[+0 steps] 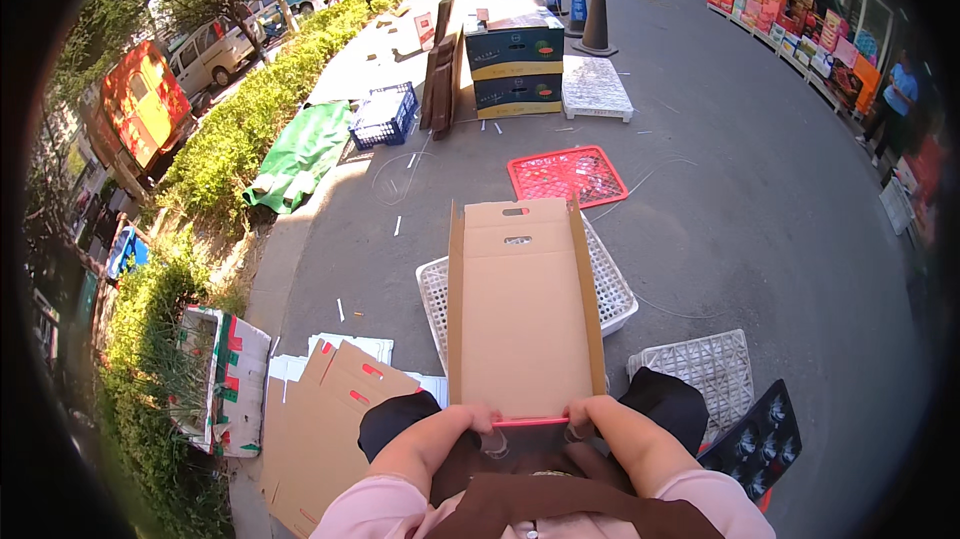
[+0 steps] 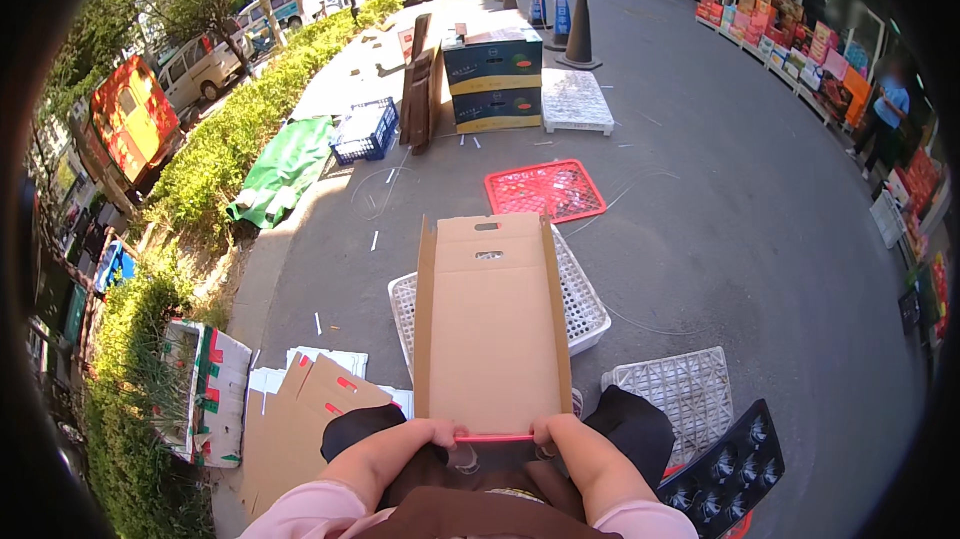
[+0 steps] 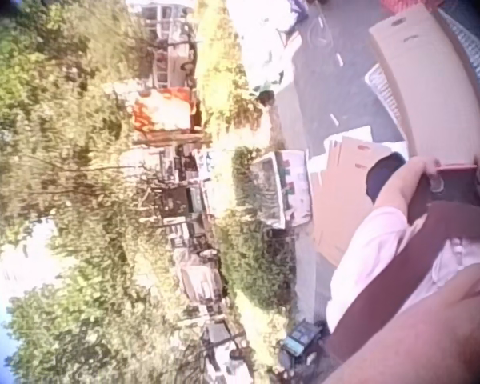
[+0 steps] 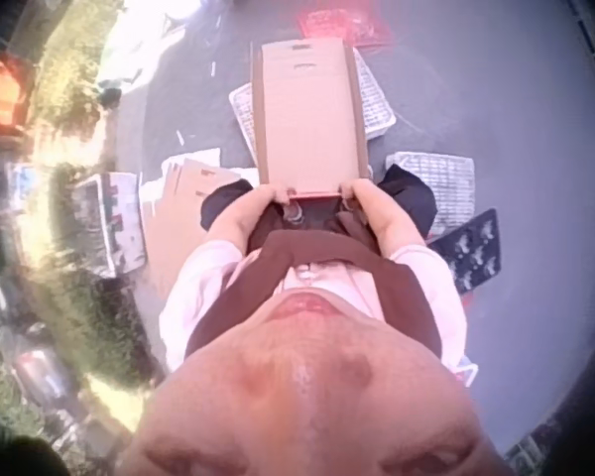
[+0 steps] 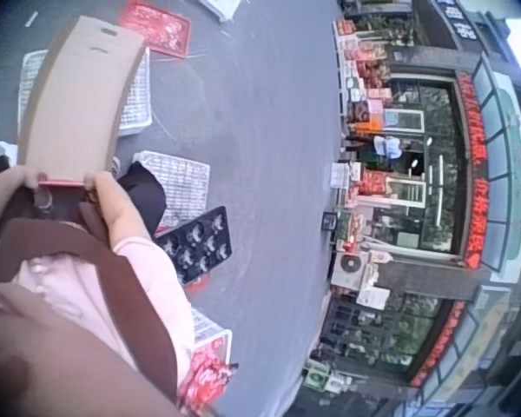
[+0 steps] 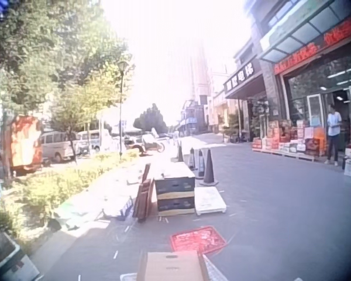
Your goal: The person assembles flat cardboard boxes by folding the sides and tucking in the tabs. They handle multiple boxes one at a time, stacking the finished boxes on the ground.
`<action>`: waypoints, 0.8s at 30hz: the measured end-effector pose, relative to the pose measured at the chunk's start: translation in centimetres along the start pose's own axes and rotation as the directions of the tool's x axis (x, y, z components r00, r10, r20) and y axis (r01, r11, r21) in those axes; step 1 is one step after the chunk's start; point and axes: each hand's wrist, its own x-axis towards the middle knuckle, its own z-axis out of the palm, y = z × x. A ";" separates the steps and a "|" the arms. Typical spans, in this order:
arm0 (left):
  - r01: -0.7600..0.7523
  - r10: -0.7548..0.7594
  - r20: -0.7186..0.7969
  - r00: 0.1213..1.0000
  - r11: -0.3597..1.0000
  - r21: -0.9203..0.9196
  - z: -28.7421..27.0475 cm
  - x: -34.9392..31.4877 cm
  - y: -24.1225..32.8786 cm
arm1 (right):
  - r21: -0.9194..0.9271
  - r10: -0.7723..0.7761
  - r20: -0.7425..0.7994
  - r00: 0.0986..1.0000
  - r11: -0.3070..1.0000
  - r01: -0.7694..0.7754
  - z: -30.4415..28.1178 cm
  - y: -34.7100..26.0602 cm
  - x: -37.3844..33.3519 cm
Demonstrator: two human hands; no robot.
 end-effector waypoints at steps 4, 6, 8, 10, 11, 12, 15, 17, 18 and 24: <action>0.045 -0.045 0.024 0.999 0.999 0.029 0.9 0.8 0.5 | 0.058 -0.036 -0.020 0.999 0.998 0.037 0.3 -2.1 -2.0; 0.080 -0.078 0.091 0.993 0.997 -0.014 0.8 1.4 0.4 | 0.027 -0.031 -0.019 0.999 0.999 0.032 0.6 -2.4 -2.6; 0.111 -0.109 0.069 0.992 0.993 -0.033 0.6 1.6 0.2 | -0.073 -0.045 -0.048 0.998 0.996 0.042 -0.2 -3.3 -3.5; 0.119 -0.114 0.076 0.991 0.991 -0.061 0.4 1.6 -0.2 | -0.068 -0.036 -0.033 0.999 0.997 0.033 -0.3 -3.7 -3.8; 0.112 -0.104 0.094 0.990 0.991 -0.079 0.2 1.6 -0.3 | -0.063 -0.029 -0.027 0.999 0.998 0.028 -0.4 -3.9 -4.2; 0.105 -0.094 0.112 0.989 0.990 -0.098 0.0 1.7 -0.5 | -0.024 -0.007 0.014 1.000 1.000 0.007 -0.7 -4.2 -4.6; 0.098 -0.064 0.223 0.973 0.985 -0.143 -0.2 1.8 -0.7 | 0.041 0.040 0.099 0.994 0.998 -0.044 -2.4 -6.1 -6.7; 0.099 -0.052 0.249 0.967 0.978 -0.181 -0.7 2.0 -0.4 | 0.051 0.050 0.098 0.994 0.997 -0.055 -2.6 -6.1 -7.4; 0.105 -0.054 0.227 0.972 0.971 -0.217 -0.6 1.8 -0.3 | 0.051 0.046 0.104 0.993 0.997 -0.052 -2.4 -5.3 -6.6; 0.150 -0.083 0.238 0.968 0.949 -0.279 -0.5 1.1 0.0 | 0.017 0.043 0.070 0.997 0.999 -0.044 -1.4 -4.2 -5.5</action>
